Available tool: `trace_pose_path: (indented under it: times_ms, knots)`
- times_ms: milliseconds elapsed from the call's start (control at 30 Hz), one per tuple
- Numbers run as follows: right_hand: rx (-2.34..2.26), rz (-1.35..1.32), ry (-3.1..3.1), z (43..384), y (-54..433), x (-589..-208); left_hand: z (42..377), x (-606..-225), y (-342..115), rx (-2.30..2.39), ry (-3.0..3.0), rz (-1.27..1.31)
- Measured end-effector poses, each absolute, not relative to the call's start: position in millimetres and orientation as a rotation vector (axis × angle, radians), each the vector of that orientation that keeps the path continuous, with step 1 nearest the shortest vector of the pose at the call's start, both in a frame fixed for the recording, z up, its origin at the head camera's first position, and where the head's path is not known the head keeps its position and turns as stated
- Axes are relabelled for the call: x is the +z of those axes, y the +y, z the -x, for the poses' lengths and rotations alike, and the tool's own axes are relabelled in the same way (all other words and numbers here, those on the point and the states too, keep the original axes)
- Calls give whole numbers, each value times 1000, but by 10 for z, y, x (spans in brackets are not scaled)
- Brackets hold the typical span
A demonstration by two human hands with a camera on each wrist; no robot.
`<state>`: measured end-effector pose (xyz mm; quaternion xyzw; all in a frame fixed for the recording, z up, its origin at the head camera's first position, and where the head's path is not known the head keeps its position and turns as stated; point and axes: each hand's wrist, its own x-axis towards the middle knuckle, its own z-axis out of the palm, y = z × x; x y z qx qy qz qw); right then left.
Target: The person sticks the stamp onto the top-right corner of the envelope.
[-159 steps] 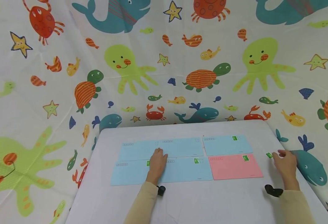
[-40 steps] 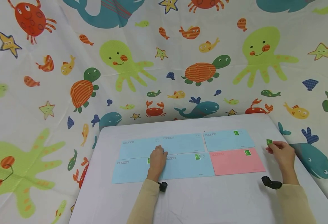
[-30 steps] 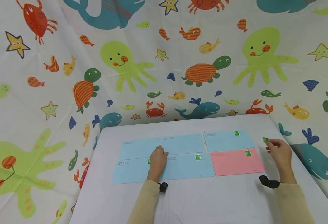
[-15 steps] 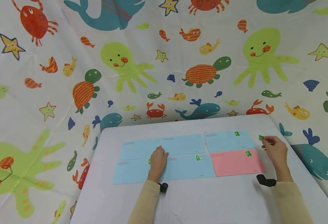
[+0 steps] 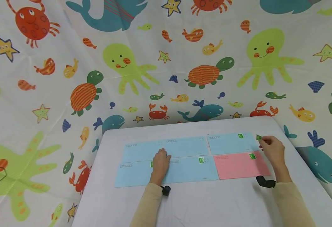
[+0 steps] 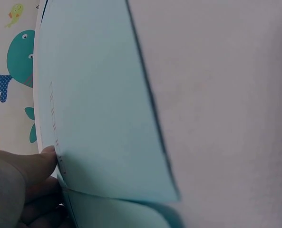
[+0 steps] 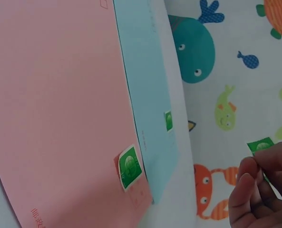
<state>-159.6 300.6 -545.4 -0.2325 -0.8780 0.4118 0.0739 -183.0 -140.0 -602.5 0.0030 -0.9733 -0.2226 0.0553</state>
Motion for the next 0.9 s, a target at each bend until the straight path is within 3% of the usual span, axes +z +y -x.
trace_pose_path:
  times_ms: [900]
  knots:
    - [1194,413,-2617,1571,2550,-5370,1767,-6013,-1500,-667,-2960,28]
